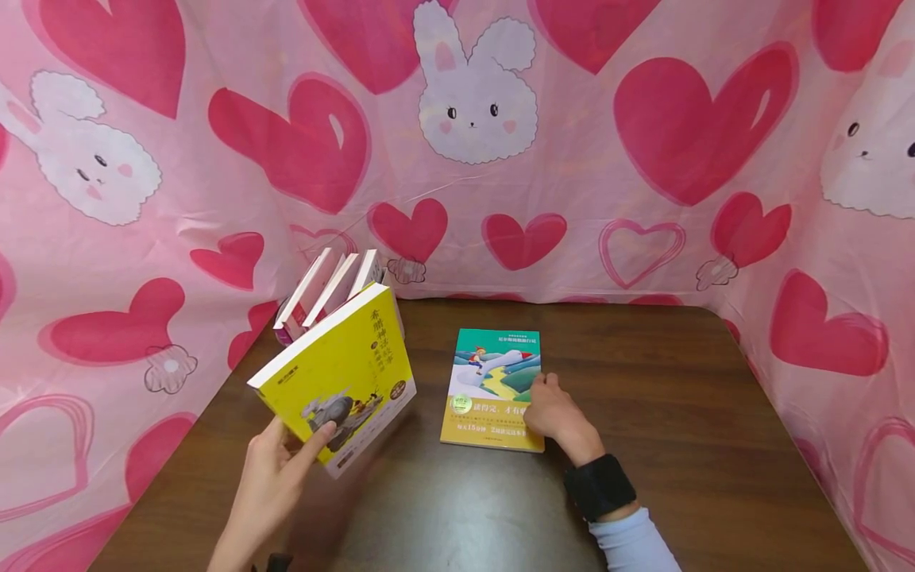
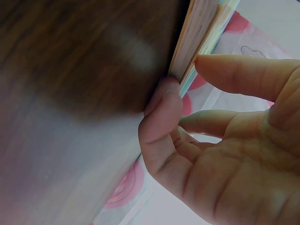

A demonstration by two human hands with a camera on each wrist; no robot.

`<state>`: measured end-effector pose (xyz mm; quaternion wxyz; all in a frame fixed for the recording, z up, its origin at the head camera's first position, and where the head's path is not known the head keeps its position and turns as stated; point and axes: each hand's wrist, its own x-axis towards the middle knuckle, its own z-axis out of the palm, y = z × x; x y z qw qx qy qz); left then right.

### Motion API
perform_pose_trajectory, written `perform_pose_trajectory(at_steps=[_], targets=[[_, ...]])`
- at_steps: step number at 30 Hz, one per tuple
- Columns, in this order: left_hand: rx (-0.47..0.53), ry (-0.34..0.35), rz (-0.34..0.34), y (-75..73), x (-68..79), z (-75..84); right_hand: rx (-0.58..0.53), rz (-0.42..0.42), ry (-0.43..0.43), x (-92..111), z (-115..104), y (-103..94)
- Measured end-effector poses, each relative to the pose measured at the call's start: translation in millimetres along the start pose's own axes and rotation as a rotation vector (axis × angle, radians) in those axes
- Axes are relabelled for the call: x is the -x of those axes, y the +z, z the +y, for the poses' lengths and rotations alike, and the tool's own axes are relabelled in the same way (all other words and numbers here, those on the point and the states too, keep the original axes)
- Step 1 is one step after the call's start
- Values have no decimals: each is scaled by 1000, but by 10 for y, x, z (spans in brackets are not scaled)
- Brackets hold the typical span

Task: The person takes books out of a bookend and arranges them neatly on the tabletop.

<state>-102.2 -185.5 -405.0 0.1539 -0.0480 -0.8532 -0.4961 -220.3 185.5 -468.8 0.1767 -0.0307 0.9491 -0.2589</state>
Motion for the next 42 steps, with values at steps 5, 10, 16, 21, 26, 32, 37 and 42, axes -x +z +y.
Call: perform_pose_trajectory(at_steps=[5, 10, 16, 21, 26, 32, 37, 42], targets=[[6, -4, -7, 25, -53, -6, 4, -1, 3, 10, -13, 6], [5, -21, -36, 41, -94, -8, 3, 2, 0, 19, -22, -1], [24, -33, -74, 54, -158, -8, 0, 1, 4, 8, -28, 1], [44, -15, -92, 76, -212, -18, -1, 0, 9, 8, -22, 8], [63, 9, -105, 105, -255, -38, 3, -2, 13, 12, -15, 13], [89, 38, -114, 140, -303, -45, 7, -11, 34, 6, -33, 6], [108, 29, -112, 178, -336, -52, 11, -10, 45, 4, -33, 10], [112, 34, -107, 207, -360, -54, 39, 26, 30, 12, -33, -9]])
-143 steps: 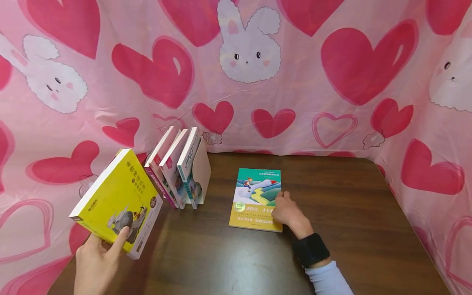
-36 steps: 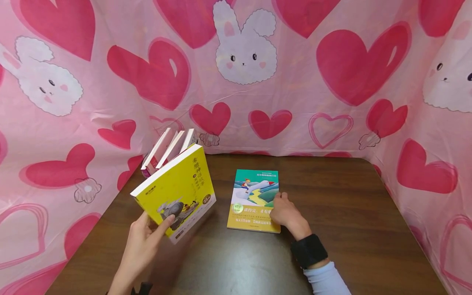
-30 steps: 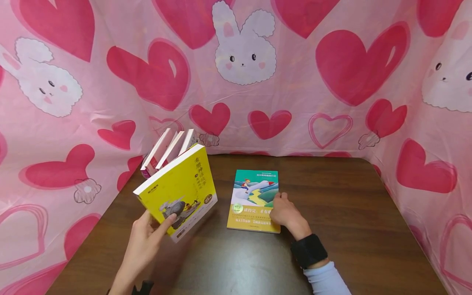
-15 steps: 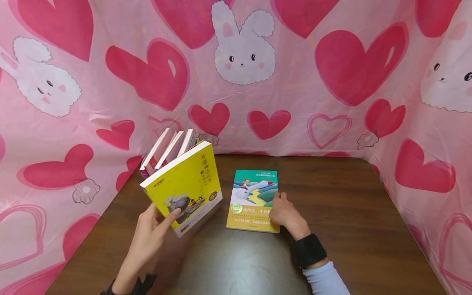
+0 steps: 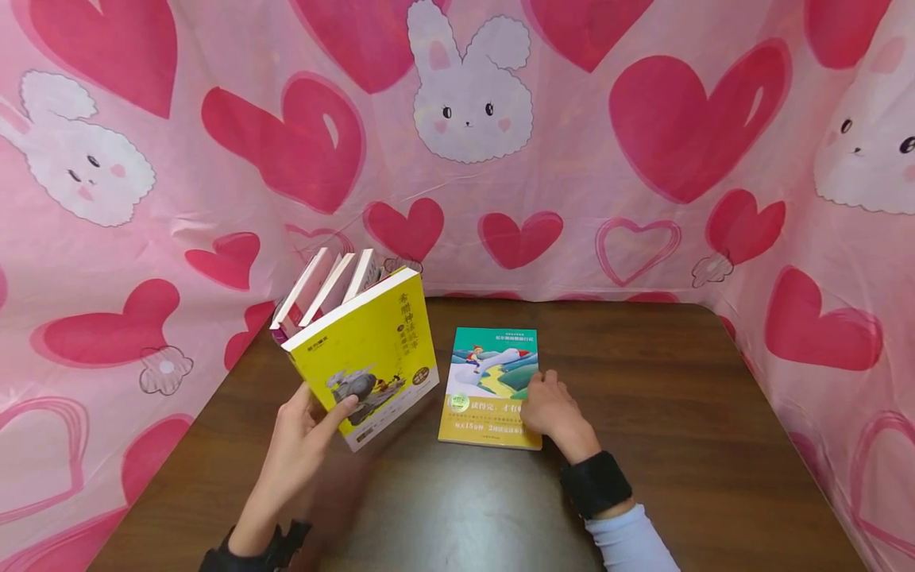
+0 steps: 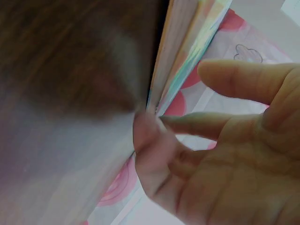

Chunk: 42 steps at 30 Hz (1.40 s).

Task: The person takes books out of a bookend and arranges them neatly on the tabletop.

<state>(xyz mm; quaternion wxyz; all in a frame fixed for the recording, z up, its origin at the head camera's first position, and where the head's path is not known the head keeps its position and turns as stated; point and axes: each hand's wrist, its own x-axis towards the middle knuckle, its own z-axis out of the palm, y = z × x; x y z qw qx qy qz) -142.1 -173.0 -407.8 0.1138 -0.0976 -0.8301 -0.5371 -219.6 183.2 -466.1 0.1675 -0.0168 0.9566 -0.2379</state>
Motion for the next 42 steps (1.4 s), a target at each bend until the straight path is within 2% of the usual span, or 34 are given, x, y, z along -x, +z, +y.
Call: perform_pose_trajectory(at_steps=[4, 7, 14, 19, 23, 30, 42], targets=[[14, 4, -3, 21, -22, -9, 2, 55, -35, -22, -22, -17], [29, 3, -7, 35, -34, -11, -39, 112, -85, -38, -73, -28], [77, 5, -18, 69, -67, -18, -223, 350, -276, -49, -232, -28], [69, 8, -9, 97, -79, -18, -306, 442, -447, -51, -349, 2], [79, 11, -10, 118, -95, -15, -335, 444, -532, -57, -437, 31], [102, 36, -33, 154, -144, -8, -366, 361, -578, -55, -577, 75], [153, 47, -24, 188, -148, -18, -499, 263, -760, -100, -763, 134]])
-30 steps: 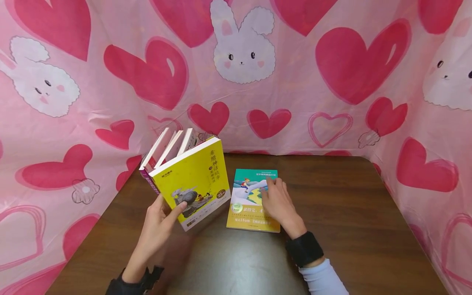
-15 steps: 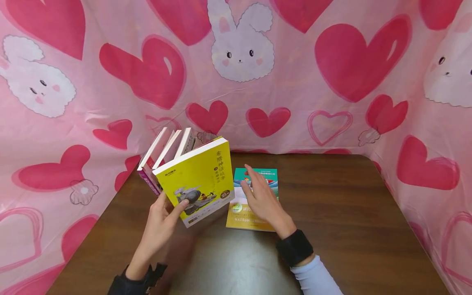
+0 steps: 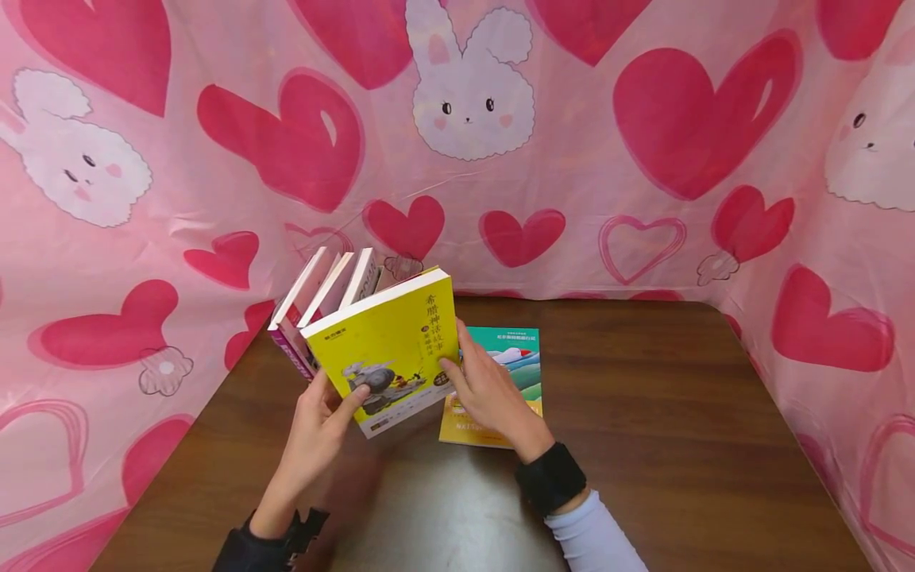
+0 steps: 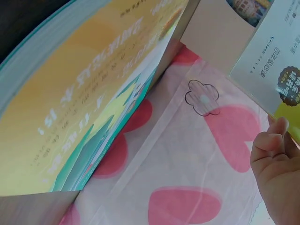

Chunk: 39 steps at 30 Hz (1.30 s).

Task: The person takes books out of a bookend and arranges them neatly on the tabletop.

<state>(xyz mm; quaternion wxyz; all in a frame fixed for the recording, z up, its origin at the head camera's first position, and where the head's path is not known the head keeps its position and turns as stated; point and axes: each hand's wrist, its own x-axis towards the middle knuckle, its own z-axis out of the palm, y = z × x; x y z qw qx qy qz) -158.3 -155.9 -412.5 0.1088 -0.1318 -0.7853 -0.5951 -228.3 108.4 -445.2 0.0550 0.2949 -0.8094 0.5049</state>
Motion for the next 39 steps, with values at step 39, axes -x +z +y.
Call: perform_pose_trajectory(at_steps=[39], targets=[[-193, 96, 119, 172, -98, -62, 25, 74, -12, 48, 15, -47]])
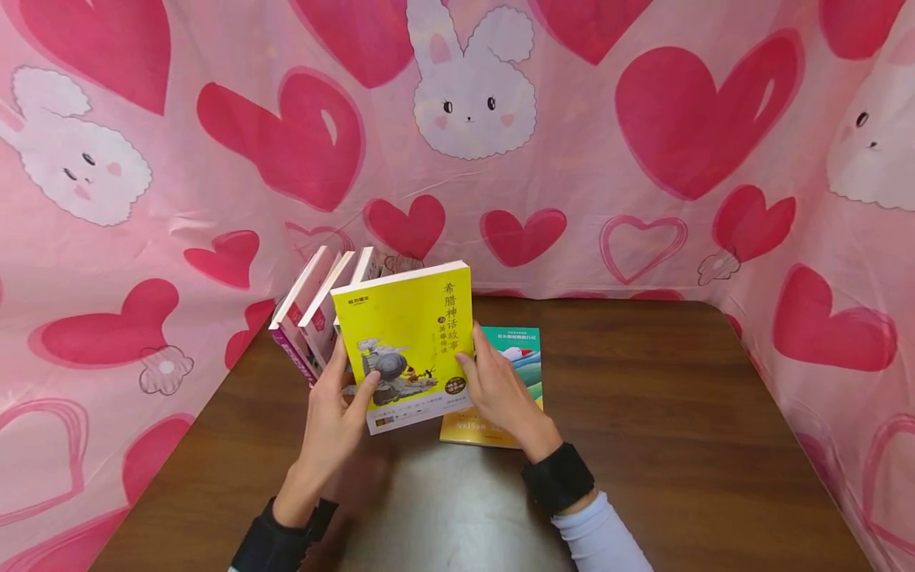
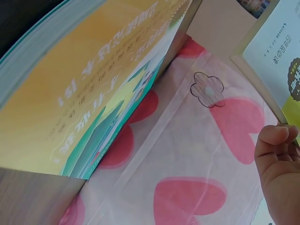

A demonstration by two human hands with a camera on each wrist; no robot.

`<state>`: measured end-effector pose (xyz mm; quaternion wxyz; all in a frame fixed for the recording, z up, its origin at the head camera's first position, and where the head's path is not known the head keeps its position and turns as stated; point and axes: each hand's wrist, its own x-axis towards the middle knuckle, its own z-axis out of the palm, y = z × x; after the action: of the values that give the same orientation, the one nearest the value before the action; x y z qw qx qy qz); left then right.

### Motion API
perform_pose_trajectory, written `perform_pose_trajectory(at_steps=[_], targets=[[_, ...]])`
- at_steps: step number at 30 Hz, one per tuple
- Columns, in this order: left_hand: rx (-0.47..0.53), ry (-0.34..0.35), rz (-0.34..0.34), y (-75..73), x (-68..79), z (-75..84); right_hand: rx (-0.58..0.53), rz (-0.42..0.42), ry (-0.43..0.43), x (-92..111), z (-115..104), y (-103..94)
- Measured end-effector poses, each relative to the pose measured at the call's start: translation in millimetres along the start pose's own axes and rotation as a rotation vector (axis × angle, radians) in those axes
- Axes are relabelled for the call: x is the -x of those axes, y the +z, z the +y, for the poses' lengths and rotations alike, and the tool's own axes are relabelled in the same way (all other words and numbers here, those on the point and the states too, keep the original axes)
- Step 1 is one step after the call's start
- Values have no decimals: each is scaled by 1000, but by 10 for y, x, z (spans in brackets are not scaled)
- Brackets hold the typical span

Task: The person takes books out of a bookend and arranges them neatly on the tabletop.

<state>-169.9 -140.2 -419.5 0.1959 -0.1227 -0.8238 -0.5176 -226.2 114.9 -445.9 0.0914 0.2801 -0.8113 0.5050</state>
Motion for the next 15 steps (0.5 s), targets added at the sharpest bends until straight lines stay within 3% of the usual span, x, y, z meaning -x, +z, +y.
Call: perform_pose_trajectory(at_steps=[15], targets=[[-69, 50, 3, 77, -58, -34, 36, 4, 90, 55, 15, -64]])
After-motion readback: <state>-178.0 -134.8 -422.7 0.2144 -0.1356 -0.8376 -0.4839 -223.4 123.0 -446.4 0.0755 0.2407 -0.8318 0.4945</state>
